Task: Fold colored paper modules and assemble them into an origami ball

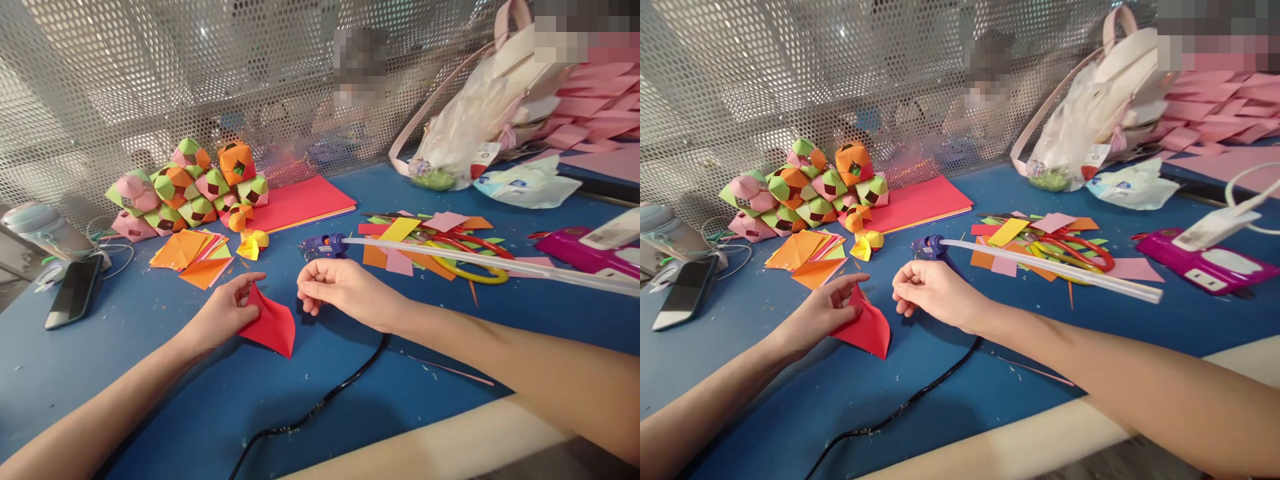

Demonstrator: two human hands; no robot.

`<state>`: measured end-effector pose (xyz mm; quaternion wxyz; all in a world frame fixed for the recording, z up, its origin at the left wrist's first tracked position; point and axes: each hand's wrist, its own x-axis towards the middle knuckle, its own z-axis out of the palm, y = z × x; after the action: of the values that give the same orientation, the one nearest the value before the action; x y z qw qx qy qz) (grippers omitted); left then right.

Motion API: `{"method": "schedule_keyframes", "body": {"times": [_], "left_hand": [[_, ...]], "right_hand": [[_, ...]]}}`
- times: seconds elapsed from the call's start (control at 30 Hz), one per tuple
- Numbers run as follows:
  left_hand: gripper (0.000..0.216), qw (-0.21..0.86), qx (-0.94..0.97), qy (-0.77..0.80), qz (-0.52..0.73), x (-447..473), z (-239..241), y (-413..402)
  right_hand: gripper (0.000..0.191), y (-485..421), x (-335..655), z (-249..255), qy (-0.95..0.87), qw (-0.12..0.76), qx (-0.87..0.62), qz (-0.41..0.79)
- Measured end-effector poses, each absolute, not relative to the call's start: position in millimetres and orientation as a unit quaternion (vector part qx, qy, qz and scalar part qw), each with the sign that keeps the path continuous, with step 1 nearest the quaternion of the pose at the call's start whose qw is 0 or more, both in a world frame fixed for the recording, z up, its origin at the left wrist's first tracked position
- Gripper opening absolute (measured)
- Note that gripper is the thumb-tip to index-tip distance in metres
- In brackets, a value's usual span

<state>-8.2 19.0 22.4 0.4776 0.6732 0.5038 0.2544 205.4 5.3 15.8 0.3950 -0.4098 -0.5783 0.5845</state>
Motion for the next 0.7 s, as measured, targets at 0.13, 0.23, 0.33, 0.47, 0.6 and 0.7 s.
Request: {"method": "schedule_keyframes", "body": {"times": [0.13,0.23,0.33,0.47,0.6,0.7], "left_hand": [[0.056,0.471,0.679,0.505,0.250,-9.4,21.3,18.8],[0.057,0.467,0.682,0.504,0.250,-10.4,21.1,18.9],[0.056,0.453,0.690,0.507,0.247,-11.4,21.1,19.3],[0.056,0.438,0.699,0.513,0.236,-12.0,20.1,19.6],[0.056,0.436,0.707,0.510,0.225,-11.9,19.1,19.5],[0.057,0.434,0.711,0.508,0.217,-12.5,18.1,20.2]], "right_hand": [[0.005,4.7,202.9,14.9,-0.522,0.399,-0.375,0.654],[0.004,4.0,201.9,14.0,-0.502,0.393,-0.370,0.676],[0.006,4.0,202.3,12.4,-0.495,0.390,-0.369,0.683],[0.011,5.7,203.4,11.0,-0.491,0.386,-0.359,0.694],[0.010,6.5,203.1,9.9,-0.474,0.366,-0.354,0.718],[0.010,6.4,201.5,7.5,-0.471,0.364,-0.366,0.716]]}}
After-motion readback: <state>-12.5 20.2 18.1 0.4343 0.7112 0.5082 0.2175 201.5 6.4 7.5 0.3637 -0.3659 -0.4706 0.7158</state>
